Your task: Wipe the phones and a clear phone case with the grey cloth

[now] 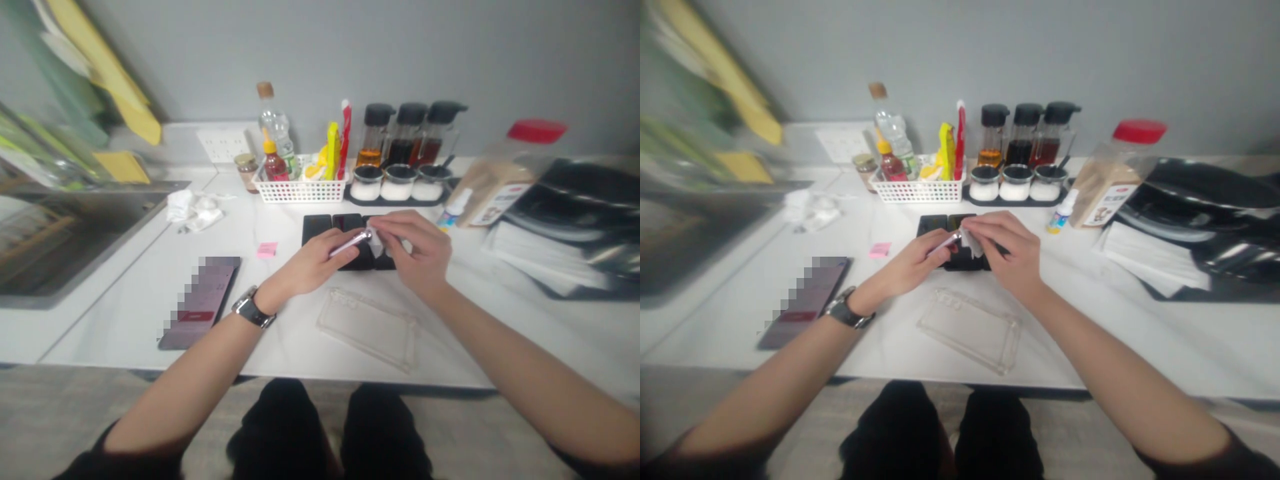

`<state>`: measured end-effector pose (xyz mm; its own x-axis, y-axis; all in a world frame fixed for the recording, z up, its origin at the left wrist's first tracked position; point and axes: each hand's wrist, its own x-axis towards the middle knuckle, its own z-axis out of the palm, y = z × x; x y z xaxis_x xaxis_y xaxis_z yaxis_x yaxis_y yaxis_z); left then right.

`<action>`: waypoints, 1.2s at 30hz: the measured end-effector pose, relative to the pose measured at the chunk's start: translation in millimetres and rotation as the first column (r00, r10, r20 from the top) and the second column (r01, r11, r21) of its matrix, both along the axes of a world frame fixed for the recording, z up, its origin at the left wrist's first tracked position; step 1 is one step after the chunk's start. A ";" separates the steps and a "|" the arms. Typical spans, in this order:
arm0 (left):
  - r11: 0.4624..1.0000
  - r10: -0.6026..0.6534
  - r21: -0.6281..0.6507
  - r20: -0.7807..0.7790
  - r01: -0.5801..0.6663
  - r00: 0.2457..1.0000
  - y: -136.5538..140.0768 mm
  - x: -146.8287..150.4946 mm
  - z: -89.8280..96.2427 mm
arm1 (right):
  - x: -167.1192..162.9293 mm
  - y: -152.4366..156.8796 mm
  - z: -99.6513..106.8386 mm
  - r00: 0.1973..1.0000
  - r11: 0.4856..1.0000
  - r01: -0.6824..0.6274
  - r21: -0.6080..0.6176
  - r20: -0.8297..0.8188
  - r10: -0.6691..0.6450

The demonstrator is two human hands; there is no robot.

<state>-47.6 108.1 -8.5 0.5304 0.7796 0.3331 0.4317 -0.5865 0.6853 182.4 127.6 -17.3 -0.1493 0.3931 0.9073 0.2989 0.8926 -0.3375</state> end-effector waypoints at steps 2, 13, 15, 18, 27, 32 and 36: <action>1.000 0.020 -0.023 0.011 -0.020 1.000 -0.6 0.2 0.3 | 1.1 2.3 -0.4 1.000 0.999 0.028 -0.037 0.008 -0.027; 1.000 0.004 0.009 -0.004 -0.003 1.000 -2.8 5.5 0.7 | 0.5 2.1 0.1 1.000 0.974 -0.028 0.226 0.011 0.026; 1.000 0.008 -0.029 0.047 -0.007 0.999 -6.5 8.7 4.7 | 1.7 4.2 -1.0 0.998 0.981 0.039 0.190 -0.048 -0.030; 0.995 -0.019 -0.094 0.126 0.031 0.992 -14.0 14.0 10.5 | -2.0 -1.3 0.1 0.992 0.983 0.085 0.163 -0.106 -0.068; 0.856 0.017 -0.496 0.305 0.143 0.952 -21.8 18.8 12.0 | -10.5 -5.3 0.5 0.982 0.978 0.159 0.135 -0.127 -0.142; 0.736 0.142 -0.642 0.458 0.215 0.878 -10.8 19.7 1.0 | -11.3 -0.8 -2.7 0.976 0.979 0.182 0.089 -0.139 -0.168; 0.695 0.199 -0.681 0.491 0.231 0.848 -10.9 20.8 0.4 | -9.0 1.0 -2.6 0.989 0.984 0.127 0.123 -0.095 -0.116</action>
